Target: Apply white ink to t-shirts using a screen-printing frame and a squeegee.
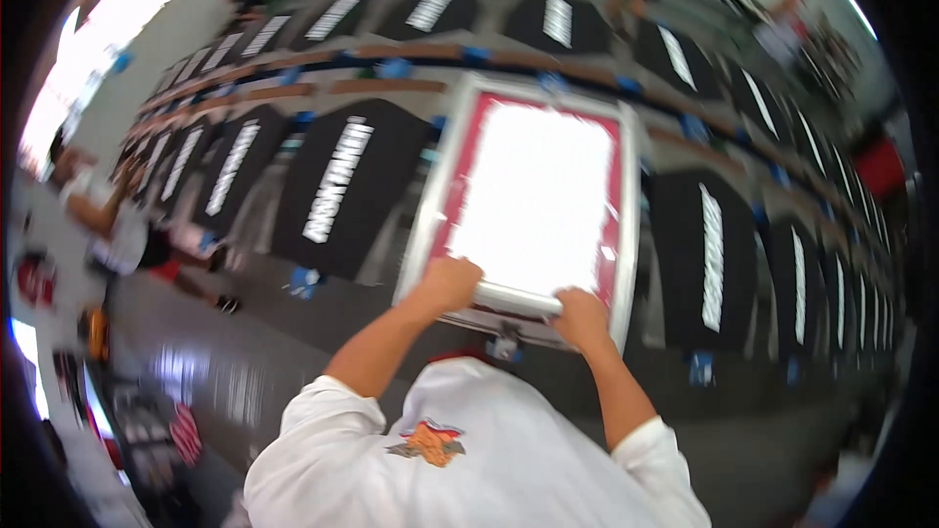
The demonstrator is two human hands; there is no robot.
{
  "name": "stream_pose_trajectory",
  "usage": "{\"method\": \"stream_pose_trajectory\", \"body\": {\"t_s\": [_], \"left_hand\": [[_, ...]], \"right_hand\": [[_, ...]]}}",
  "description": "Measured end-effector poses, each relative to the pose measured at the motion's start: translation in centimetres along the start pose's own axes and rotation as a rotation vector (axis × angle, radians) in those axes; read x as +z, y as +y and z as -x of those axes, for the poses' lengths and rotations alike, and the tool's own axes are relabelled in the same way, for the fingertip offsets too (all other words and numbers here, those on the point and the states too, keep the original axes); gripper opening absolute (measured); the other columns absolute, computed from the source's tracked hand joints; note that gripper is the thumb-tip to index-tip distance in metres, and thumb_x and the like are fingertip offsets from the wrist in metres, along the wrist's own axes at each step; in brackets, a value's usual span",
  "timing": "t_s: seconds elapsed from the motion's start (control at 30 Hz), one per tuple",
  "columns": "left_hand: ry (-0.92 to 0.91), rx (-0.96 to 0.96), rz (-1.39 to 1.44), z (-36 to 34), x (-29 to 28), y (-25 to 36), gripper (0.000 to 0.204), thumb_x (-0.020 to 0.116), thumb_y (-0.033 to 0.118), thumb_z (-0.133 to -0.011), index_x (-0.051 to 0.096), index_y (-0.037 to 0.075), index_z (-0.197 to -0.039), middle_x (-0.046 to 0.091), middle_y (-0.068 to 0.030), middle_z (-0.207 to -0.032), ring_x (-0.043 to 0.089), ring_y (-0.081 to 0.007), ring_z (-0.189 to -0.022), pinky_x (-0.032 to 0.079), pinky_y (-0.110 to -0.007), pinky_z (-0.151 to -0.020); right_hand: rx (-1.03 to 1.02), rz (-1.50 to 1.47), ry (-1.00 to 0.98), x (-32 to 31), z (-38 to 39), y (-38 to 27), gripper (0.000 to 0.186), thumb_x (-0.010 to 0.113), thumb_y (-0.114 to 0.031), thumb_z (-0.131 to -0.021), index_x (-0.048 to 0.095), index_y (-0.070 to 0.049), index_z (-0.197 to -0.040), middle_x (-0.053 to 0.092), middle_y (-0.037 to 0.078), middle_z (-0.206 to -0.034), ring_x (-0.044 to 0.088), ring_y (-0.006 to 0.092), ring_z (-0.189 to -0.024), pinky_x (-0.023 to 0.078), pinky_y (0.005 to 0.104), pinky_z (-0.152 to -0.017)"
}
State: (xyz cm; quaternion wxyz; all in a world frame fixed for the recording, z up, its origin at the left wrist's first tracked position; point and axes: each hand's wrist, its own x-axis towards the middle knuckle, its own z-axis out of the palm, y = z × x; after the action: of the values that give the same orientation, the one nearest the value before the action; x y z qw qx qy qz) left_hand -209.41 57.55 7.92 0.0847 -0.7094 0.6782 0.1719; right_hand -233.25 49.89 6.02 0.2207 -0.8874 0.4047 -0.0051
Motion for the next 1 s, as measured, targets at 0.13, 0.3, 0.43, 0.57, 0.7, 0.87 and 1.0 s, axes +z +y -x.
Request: {"method": "stream_pose_trajectory", "body": {"t_s": [0.13,0.3,0.43,0.57,0.7,0.87,1.0], "left_hand": [[-0.108,0.106,-0.027,-1.9,-4.7,0.3,0.020,0.070,0.016,-0.068,0.065,0.006,-0.085,0.065,-0.0160,-0.082,0.064,-0.0336,-0.083,0.051,-0.044,-0.072],[-0.069,0.149,0.051,-10.4,-9.6,-2.8,0.025,0.070,0.013,-0.068,0.065,0.007,-0.092,0.066,-0.0147,-0.087,0.063,-0.0328,-0.087,0.051,-0.043,-0.077],[0.197,0.038,0.058,-18.4,-12.7,-5.5,0.027,0.060,0.000,-0.070,0.065,0.008,-0.095,0.066,-0.0159,-0.083,0.065,-0.0322,-0.083,0.051,-0.044,-0.073],[0.487,0.079,0.052,-25.6,-10.5,-7.9,0.026,0.056,-0.004,-0.069,0.063,0.006,-0.093,0.066,-0.0137,-0.084,0.063,-0.0303,-0.084,0.044,-0.044,-0.089],[0.810,0.249,-0.011,-25.8,-1.3,-8.6,0.023,0.055,-0.002,-0.071,0.058,0.003,-0.093,0.062,-0.0103,-0.087,0.061,-0.0261,-0.084,0.038,-0.051,-0.093],[0.774,0.314,0.087,-15.0,-1.0,-5.7,0.024,0.054,-0.005,-0.069,0.060,0.002,-0.092,0.062,-0.0105,-0.084,0.060,-0.0262,-0.080,0.041,-0.045,-0.088],[0.321,0.222,0.171,-6.1,-5.0,-3.2,0.035,0.054,-0.009,-0.065,0.061,0.001,-0.098,0.065,-0.0143,-0.088,0.059,-0.0330,-0.083,0.044,-0.039,-0.078]], "right_hand": [[0.047,-0.186,-0.102,-2.2,-1.1,1.2,0.028,0.074,-0.022,-0.069,0.065,-0.009,-0.093,0.063,0.012,-0.089,0.061,0.0325,-0.087,0.049,0.0420,-0.076],[0.121,-0.092,-0.105,-7.3,-9.2,2.7,0.028,0.075,-0.018,-0.070,0.066,-0.010,-0.096,0.065,0.014,-0.089,0.063,0.0319,-0.082,0.049,0.0399,-0.075],[0.099,0.081,0.079,-10.9,-19.5,4.6,0.026,0.066,-0.010,-0.076,0.064,-0.010,-0.102,0.064,0.013,-0.093,0.062,0.0311,-0.089,0.049,0.0400,-0.077],[-0.108,0.148,0.403,-8.3,-26.8,9.5,0.027,0.060,-0.005,-0.073,0.062,-0.010,-0.100,0.061,0.010,-0.090,0.060,0.0297,-0.088,0.049,0.0409,-0.074],[-0.186,0.230,0.455,-2.2,-25.7,10.8,0.029,0.057,0.002,-0.070,0.062,-0.009,-0.096,0.060,0.007,-0.089,0.058,0.0285,-0.085,0.047,0.0387,-0.071],[-0.128,0.058,0.293,-2.8,-14.8,6.2,0.036,0.059,0.007,-0.065,0.062,-0.006,-0.099,0.062,0.010,-0.093,0.058,0.0296,-0.087,0.048,0.0382,-0.074],[-0.080,-0.042,0.250,-5.5,-6.3,1.4,0.036,0.059,0.006,-0.066,0.062,-0.007,-0.100,0.063,0.009,-0.095,0.060,0.0291,-0.089,0.049,0.0382,-0.076]]}}
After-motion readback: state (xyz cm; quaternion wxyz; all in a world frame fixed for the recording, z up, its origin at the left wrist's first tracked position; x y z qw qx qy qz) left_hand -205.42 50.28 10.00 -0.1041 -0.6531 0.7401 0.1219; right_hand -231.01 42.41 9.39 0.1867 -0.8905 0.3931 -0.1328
